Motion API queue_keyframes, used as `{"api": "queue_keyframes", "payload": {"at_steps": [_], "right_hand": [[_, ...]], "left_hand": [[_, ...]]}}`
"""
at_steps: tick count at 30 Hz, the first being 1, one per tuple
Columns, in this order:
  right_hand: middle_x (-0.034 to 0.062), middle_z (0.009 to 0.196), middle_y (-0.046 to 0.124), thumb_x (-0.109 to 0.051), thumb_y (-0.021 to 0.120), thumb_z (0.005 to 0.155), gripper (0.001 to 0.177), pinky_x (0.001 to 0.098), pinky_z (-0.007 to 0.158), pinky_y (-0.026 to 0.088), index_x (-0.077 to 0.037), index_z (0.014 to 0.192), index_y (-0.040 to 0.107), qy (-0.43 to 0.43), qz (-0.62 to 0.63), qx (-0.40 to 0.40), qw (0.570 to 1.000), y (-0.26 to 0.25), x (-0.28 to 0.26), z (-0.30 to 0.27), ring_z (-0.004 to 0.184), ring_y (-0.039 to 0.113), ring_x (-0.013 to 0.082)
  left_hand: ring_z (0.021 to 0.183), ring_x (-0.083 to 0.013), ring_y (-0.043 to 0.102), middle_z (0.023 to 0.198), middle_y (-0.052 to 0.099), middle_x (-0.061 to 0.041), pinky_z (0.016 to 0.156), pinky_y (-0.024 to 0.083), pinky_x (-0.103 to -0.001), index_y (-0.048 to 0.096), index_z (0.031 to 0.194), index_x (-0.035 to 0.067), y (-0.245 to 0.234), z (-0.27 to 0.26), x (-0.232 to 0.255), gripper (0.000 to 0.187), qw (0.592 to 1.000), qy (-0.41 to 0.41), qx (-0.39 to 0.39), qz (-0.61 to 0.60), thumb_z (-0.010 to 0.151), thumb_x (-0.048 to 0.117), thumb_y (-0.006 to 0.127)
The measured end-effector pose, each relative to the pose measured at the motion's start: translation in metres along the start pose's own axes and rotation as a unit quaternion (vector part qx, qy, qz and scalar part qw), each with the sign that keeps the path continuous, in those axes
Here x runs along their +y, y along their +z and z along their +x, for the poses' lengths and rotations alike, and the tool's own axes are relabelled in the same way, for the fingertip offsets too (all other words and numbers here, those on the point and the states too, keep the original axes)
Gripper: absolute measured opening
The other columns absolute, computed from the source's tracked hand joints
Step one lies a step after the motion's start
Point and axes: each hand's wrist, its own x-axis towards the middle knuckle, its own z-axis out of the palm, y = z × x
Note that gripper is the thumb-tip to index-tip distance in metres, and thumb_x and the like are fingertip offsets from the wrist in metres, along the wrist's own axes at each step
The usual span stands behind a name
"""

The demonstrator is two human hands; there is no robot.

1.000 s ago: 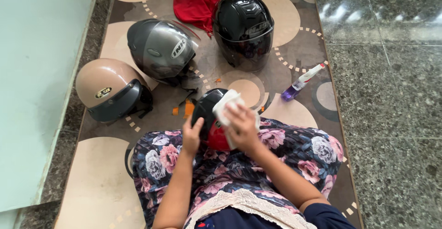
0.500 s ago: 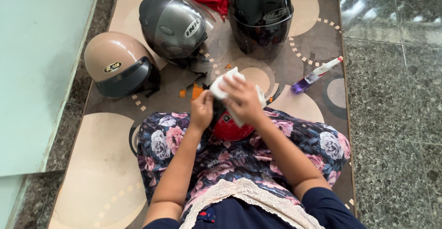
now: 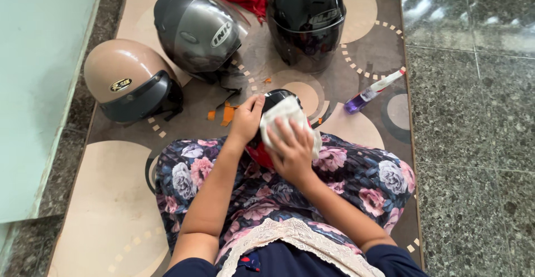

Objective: The person sits on the floor and wipes a red motorcycle helmet with a white cloth. They rotate the helmet to clean different sides, including the visor and straps, while other helmets remain on the floor nearby.

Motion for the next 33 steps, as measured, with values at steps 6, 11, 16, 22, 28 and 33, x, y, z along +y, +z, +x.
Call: {"api": "queue_keyframes", "payload": {"at_steps": [6,11,16,22,28,33], "right_hand": [[0.0090,0.151,0.054,-0.040,0.073,0.086,0.048,0.0488,0.113,0.028,-0.024,0.132,0.071,-0.013,0.024,0.024,0.999,-0.005,0.030,-0.002,0.132,0.047,0.0340],[0.0106,0.149,0.059,-0.040,0.063,0.096,0.050,0.0463,0.115,0.038,-0.014,0.139,0.066,0.139,0.201,-0.042,0.969,0.008,0.089,0.060,0.133,0.054,0.0343],[0.0152,0.156,0.050,-0.034,0.062,0.102,0.050,0.0512,0.116,0.035,-0.010,0.146,0.058,0.128,0.146,-0.044,0.980,0.015,0.063,0.079,0.140,0.047,0.0401],[0.0082,0.151,0.055,-0.027,0.071,0.085,0.047,0.0525,0.118,0.024,-0.018,0.131,0.069,-0.009,-0.046,-0.042,0.998,0.014,-0.012,0.041,0.145,0.042,0.0348],[-0.0021,0.155,0.056,-0.028,0.071,0.093,0.043,0.0518,0.128,0.018,-0.021,0.135,0.072,-0.129,-0.003,-0.098,0.987,0.028,-0.021,-0.015,0.153,0.038,0.0267],[-0.0010,0.150,0.058,-0.030,0.070,0.092,0.038,0.0555,0.123,0.015,-0.022,0.130,0.071,-0.134,0.031,-0.068,0.988,0.022,-0.004,-0.018,0.149,0.039,0.0286]], "left_hand": [[0.084,-0.0072,0.062,0.092,0.073,0.000,0.077,0.052,-0.024,0.072,0.108,-0.003,0.003,-0.003,-0.001,0.043,0.977,-0.141,-0.105,-0.119,0.105,0.036,0.055],[0.082,-0.0083,0.059,0.088,0.070,0.000,0.075,0.050,-0.026,0.072,0.107,-0.004,0.013,-0.012,0.003,0.042,0.985,-0.111,-0.099,-0.083,0.106,0.036,0.056],[0.090,-0.0100,0.060,0.098,0.069,-0.002,0.081,0.049,-0.026,0.071,0.109,-0.003,0.010,0.000,-0.007,0.052,0.970,-0.152,-0.090,-0.166,0.109,0.043,0.048],[0.098,-0.0163,0.069,0.111,0.074,-0.009,0.086,0.055,-0.030,0.070,0.116,0.000,-0.007,0.019,-0.016,0.068,0.912,-0.291,-0.038,-0.285,0.103,0.059,0.038],[0.096,-0.0119,0.066,0.110,0.073,-0.006,0.084,0.054,-0.026,0.069,0.119,0.001,-0.026,0.014,-0.031,0.045,0.963,-0.166,-0.006,-0.213,0.098,0.041,0.065],[0.085,-0.0119,0.067,0.100,0.074,-0.005,0.076,0.056,-0.027,0.070,0.114,0.000,-0.026,-0.017,-0.031,0.032,0.981,-0.134,0.016,-0.141,0.095,0.025,0.071]]}}
